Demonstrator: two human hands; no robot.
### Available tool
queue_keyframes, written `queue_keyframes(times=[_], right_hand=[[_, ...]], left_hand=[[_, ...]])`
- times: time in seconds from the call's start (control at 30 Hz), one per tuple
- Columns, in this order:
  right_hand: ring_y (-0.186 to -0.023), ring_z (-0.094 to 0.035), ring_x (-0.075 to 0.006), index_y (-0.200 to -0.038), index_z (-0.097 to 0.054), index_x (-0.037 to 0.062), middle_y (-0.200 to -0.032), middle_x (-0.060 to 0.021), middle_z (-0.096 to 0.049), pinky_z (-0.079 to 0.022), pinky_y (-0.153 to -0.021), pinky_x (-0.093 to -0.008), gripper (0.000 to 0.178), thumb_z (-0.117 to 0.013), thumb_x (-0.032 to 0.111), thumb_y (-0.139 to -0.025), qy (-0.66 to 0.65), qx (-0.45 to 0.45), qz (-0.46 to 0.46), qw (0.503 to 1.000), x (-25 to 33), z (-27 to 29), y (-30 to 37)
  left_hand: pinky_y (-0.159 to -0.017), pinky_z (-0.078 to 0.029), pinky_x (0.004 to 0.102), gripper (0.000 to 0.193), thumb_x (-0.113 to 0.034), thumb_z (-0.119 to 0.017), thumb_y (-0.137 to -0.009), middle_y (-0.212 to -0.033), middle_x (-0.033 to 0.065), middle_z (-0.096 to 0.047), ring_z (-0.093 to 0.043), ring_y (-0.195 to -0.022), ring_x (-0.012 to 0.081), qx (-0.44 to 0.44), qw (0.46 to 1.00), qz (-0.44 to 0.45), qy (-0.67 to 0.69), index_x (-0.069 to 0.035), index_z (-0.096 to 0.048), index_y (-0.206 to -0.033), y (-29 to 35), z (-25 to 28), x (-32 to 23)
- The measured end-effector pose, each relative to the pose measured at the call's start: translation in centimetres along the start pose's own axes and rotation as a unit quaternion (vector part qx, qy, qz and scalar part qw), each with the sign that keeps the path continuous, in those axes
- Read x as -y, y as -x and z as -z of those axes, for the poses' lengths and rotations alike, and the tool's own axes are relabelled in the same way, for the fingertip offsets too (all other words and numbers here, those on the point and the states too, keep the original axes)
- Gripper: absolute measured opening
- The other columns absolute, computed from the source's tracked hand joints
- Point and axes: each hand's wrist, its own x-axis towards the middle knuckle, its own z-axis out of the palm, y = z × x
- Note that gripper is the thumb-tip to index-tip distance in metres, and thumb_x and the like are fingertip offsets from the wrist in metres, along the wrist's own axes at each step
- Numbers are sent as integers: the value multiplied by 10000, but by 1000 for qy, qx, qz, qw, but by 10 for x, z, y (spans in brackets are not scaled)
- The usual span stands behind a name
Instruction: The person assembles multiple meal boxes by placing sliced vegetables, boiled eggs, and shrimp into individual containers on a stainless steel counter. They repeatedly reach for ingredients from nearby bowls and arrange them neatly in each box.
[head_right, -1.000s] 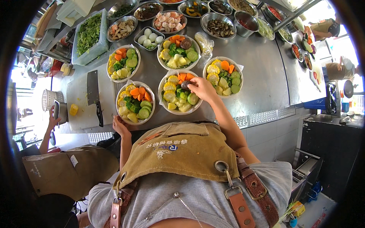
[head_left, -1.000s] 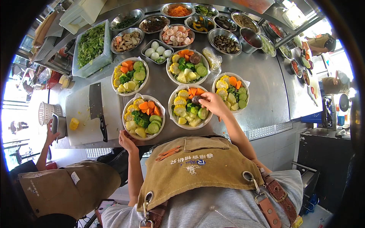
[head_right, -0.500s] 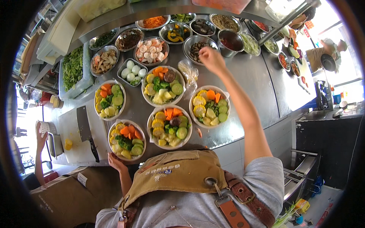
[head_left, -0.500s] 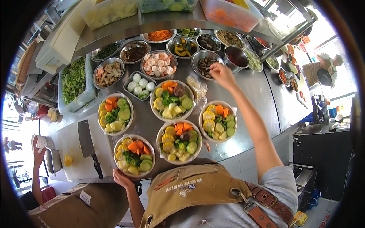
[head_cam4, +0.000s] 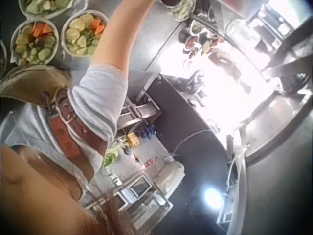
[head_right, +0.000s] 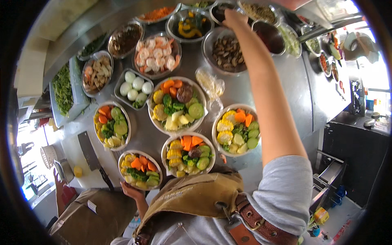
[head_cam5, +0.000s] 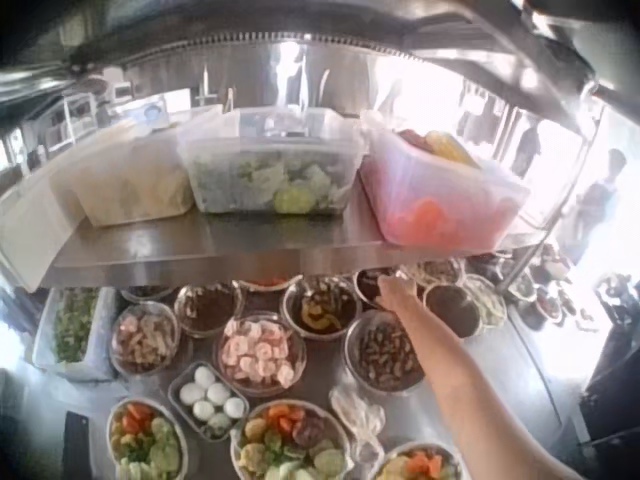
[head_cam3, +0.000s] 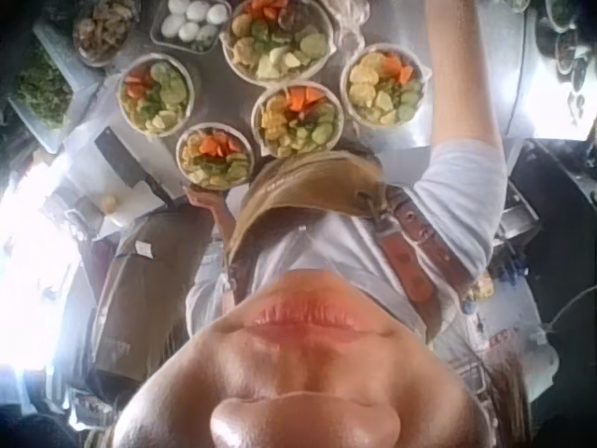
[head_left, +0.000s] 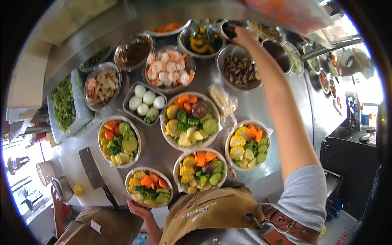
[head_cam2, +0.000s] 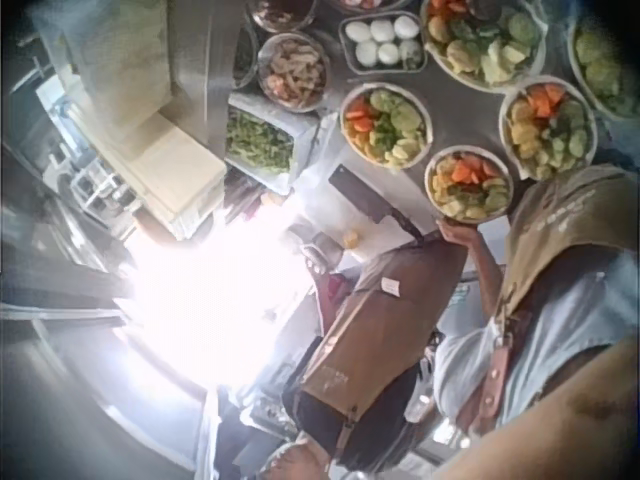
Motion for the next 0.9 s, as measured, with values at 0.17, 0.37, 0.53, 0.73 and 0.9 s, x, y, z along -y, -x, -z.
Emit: queue_keyframes(times=[0.17, 0.37, 0.53, 0.73, 0.9], right_hand=[[-757, -655, -263, -996, -621, 68, -831, -107, -664, -530, -661, -379, 231, -615, 225, -826, 35, -64, 119, 990, -8, 1, -11], [-726, -654, -325, -860, -656, 92, -790, -169, -652, -504, -630, -455, 155, -586, 165, -743, -53, -161, 62, 984, 19, 61, 60], [-664, -583, -91, -1077, -613, 94, -796, -25, -656, -456, -580, -276, 222, -600, 172, -870, -347, -217, 149, 900, 19, 82, 199], [-845, -637, -152, -1058, -634, 69, -962, -70, -676, -515, -774, -297, 210, -598, 124, -859, -505, 33, 31, 862, 25, 60, 395], [-927, -595, -141, -1074, -576, 8, -1044, -55, -637, -465, -819, -282, 218, -601, 75, -868, -572, -18, 14, 820, 35, 28, 437]], left_hand=[[-660, -496, 308, 361, -354, -419, -963, -809, 70, -607, -604, -729, 168, -30, 999, 7, 12, -33, -556, -873, -5, 7, 4], [-684, -518, 321, 437, -370, -398, -964, -876, 131, -644, -642, -777, 208, -17, 1000, 2, -20, 29, -574, -935, -5, 2, 3], [-710, -523, 321, 465, -383, -384, -965, -920, 142, -646, -648, -811, 215, 16, 999, -5, -30, 37, -582, -968, -6, 4, 4], [-712, -525, 308, 439, -385, -417, -963, -927, 125, -648, -650, -826, 205, 49, 999, -17, 4, 24, -576, -953, -10, 7, 10], [-681, -516, 279, 410, -404, -454, -947, -915, 106, -649, -648, -813, 178, 65, 998, -12, 21, -10, -569, -949, -8, 7, 10]])
